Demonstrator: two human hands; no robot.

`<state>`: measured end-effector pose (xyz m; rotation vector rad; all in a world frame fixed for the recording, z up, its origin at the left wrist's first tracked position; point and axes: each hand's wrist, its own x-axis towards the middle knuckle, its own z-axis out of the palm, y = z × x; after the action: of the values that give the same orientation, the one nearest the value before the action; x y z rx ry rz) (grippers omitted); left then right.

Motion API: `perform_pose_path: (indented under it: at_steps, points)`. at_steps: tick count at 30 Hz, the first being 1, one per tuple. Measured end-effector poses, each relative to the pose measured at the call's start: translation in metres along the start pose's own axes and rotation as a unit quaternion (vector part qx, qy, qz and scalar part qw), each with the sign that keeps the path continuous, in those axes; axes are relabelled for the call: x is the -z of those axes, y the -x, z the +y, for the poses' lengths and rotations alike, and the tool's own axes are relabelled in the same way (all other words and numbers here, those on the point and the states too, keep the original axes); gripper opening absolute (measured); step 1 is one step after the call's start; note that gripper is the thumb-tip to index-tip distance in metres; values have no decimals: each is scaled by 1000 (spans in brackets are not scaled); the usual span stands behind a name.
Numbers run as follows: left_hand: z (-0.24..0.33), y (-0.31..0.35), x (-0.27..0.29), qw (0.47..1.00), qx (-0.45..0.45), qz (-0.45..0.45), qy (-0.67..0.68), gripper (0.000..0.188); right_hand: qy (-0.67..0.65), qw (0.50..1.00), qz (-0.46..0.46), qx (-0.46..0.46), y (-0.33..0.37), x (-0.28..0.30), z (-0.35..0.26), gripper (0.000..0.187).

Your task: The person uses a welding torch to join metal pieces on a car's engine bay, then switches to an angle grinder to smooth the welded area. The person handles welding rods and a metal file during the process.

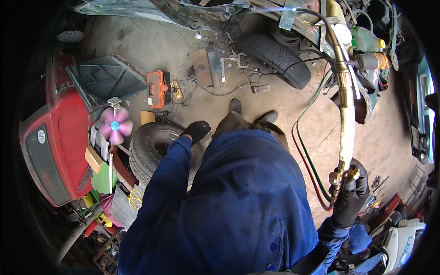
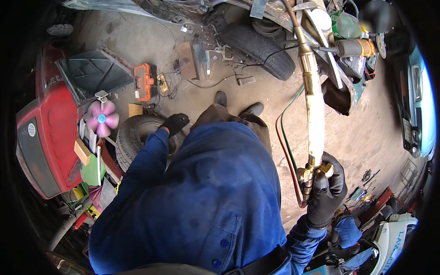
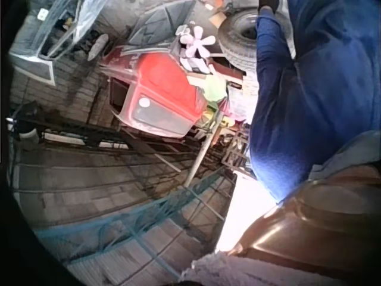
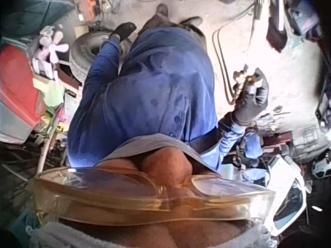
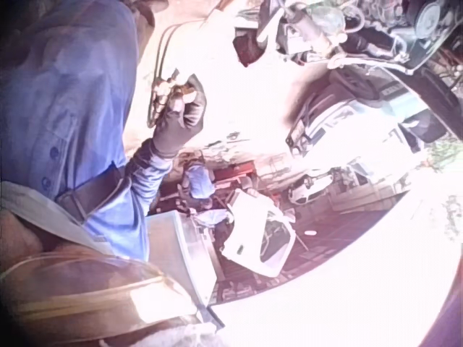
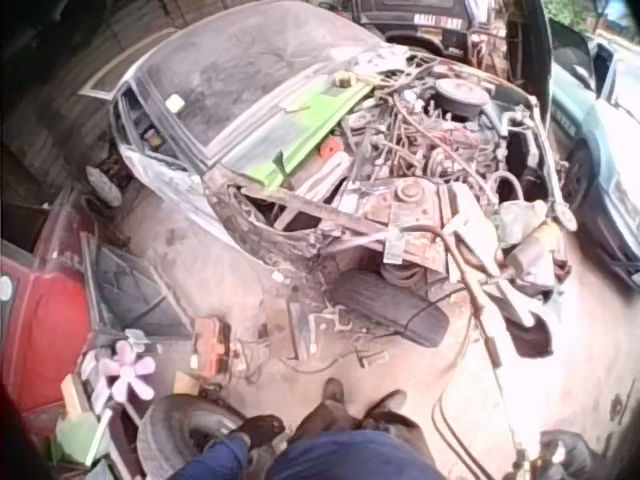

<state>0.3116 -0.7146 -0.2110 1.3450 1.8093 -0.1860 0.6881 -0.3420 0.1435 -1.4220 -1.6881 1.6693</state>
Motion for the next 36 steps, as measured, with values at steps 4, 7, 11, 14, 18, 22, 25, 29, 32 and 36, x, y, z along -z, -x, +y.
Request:
perform_pose_path:
  at_steps: [4,7,11,14,18,22,25,29,32,36]
  points:
    - [7,11,-58,970,147,-14,194,31,23,998,-45,-26,-6,-33,1,54]
    - [15,13,-34,913,191,107,343,34,57,991,-106,-52,-20,-72,10,47]
    - [26,-5,11,840,86,242,478,34,65,984,-163,-32,-42,-146,26,46]
    - [20,-47,25,830,85,199,514,39,108,978,-179,-25,-51,-199,40,45]
    - [-1,-99,0,875,111,205,424,39,96,970,-200,-96,-65,-232,56,43]
    - [-20,-166,-61,888,125,233,377,38,116,972,-176,-104,-91,-251,98,50]
    - [-42,-232,-99,874,168,284,357,43,103,959,-191,-182,-120,-259,135,57]
    - [-73,-338,-121,853,206,338,340,43,132,954,-201,-182,-157,-286,204,65]
    - [-89,-433,-130,822,187,417,341,40,156,954,-210,-148,-181,-310,253,74]
    - [-88,-561,-145,823,170,420,343,40,226,948,-213,-71,-209,-328,301,80]
